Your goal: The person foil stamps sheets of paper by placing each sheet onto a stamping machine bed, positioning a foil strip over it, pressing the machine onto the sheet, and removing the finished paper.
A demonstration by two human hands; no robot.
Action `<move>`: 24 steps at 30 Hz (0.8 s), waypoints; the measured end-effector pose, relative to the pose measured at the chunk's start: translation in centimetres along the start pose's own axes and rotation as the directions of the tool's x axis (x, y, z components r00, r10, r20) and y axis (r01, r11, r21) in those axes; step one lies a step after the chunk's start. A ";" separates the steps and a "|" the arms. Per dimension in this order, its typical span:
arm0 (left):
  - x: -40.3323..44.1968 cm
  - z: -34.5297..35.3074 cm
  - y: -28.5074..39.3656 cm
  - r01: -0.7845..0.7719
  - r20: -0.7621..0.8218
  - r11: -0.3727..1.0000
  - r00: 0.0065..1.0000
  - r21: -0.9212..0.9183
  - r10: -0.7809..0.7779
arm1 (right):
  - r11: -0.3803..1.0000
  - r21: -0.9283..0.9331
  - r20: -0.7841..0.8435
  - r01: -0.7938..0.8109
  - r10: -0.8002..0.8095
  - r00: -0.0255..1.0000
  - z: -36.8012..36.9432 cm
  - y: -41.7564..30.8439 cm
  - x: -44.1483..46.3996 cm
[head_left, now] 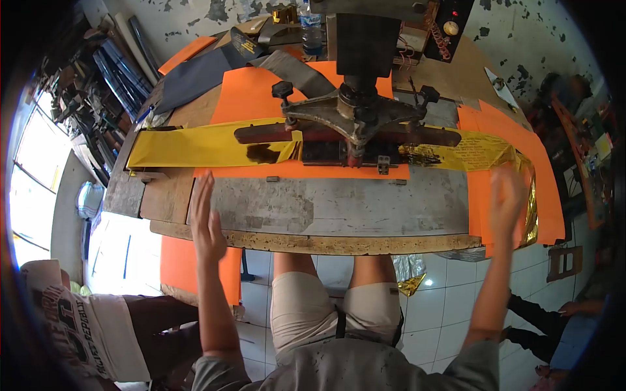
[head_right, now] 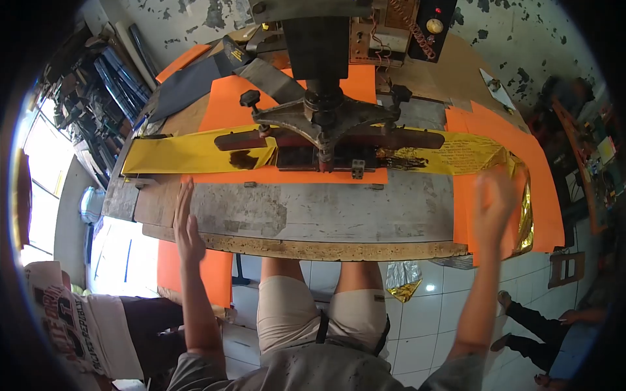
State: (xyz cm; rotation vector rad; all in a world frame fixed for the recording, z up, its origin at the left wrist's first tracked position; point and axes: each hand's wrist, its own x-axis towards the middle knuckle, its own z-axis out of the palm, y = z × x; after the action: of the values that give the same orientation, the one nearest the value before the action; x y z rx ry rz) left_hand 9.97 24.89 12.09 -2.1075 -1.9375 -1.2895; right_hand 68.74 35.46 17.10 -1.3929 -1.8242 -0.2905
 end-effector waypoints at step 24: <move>-14.3 8.4 3.0 0.019 -0.034 0.998 0.999 0.060 -0.017 | 0.996 0.045 0.384 0.071 -0.083 0.920 7.0 -8.0 -3.9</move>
State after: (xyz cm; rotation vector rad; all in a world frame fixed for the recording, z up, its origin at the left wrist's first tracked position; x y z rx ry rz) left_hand 18.48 16.65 0.11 -2.0324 -1.9607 -1.2450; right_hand 58.72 34.05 12.00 -1.4335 -2.1979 -0.0251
